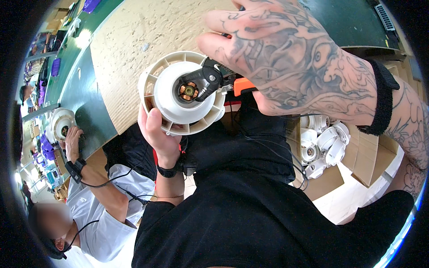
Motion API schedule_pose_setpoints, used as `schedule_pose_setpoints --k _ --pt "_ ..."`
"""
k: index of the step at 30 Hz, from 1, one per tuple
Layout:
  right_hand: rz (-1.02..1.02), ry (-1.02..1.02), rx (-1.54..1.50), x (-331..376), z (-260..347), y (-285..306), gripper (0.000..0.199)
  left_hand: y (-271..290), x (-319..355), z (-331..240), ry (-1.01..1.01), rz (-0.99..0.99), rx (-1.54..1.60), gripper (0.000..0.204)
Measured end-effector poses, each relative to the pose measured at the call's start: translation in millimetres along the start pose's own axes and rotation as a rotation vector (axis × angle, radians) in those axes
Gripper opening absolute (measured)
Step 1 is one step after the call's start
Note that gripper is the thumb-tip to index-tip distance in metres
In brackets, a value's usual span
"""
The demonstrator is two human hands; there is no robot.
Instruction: The person uses pliers to remove metal components from the center of white plastic light fixture housings. They handle each housing one at a time, rotate it to access the interior, and place the processed units into a cardboard box. A coworker performs a similar task at an adjacent station.
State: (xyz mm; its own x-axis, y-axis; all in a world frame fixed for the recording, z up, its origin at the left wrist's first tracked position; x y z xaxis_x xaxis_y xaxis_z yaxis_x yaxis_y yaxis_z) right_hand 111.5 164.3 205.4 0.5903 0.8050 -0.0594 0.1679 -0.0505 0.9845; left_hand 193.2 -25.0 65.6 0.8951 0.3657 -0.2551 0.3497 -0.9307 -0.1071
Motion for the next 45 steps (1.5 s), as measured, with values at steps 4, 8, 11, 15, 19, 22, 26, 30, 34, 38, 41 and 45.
schedule_pose_setpoints --k 4,8,11,15,19,22,26,30,34,38,41,45 --pt "-0.003 -0.01 0.023 4.8 -3.6 8.6 0.049 -0.3 1.9 -2.8 -0.1 -0.076 0.019 0.061" --pt "0.116 -0.057 -0.069 5.3 -8.2 14.7 0.046 -4.5 1.3 -1.7 -0.124 -0.073 0.028 0.062" --pt "0.092 -0.086 -0.122 6.3 -7.5 9.9 0.046 -5.2 0.4 -6.1 -0.099 -0.059 -0.018 0.062" --pt "0.111 -0.102 -0.176 8.1 -10.1 4.4 0.047 -6.2 0.0 -5.4 -0.132 -0.054 -0.049 0.062" --pt "0.108 -0.119 -0.175 9.7 -10.8 2.4 0.047 -6.4 0.6 -8.2 -0.213 -0.065 -0.105 0.062" --pt "0.077 -0.141 -0.13 12.6 -11.4 -1.5 0.047 -8.8 0.6 -11.1 -0.203 -0.042 -0.136 0.062" --pt "0.096 -0.301 -0.335 26.1 -18.0 -19.9 0.08 -17.9 -0.4 -19.5 -0.366 -0.102 -0.081 0.069" --pt "-0.162 -0.279 -0.421 28.1 -25.5 -43.7 0.079 -16.6 -22.3 -24.4 -0.344 -0.082 0.029 0.078" --pt "0.116 -0.507 -0.564 11.6 -37.7 -52.3 0.079 -12.4 -44.7 -8.2 -0.55 -0.026 -0.256 0.081" --pt "0.325 -0.671 -0.985 0.2 -42.8 -83.1 0.069 -18.1 -56.4 -11.5 -0.798 -0.017 -0.463 0.074" --pt "0.48 -0.615 -1.603 -5.2 -24.5 -105.0 0.058 -10.9 -62.9 -18.7 -1.278 -0.16 -0.734 0.074" --pt "0.771 -0.542 -2.283 10.4 22.3 -137.5 0.054 -9.8 -69.7 -40.5 -1.276 0.061 -0.845 0.067"
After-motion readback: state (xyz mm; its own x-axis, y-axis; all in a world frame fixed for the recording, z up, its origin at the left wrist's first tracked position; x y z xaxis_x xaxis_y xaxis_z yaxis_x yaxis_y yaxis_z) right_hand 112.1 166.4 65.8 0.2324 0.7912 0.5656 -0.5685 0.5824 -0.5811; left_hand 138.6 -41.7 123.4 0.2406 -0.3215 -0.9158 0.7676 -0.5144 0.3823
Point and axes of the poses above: each hand's wrist, its own x-axis away from the middle knuckle, its own y-axis out of the back of the hand, z = x × y, the point moved 6 cm from there along -x, towards the middle knuckle, and after that the axes turned 9 degrees about -y, right-handed, at the moved point
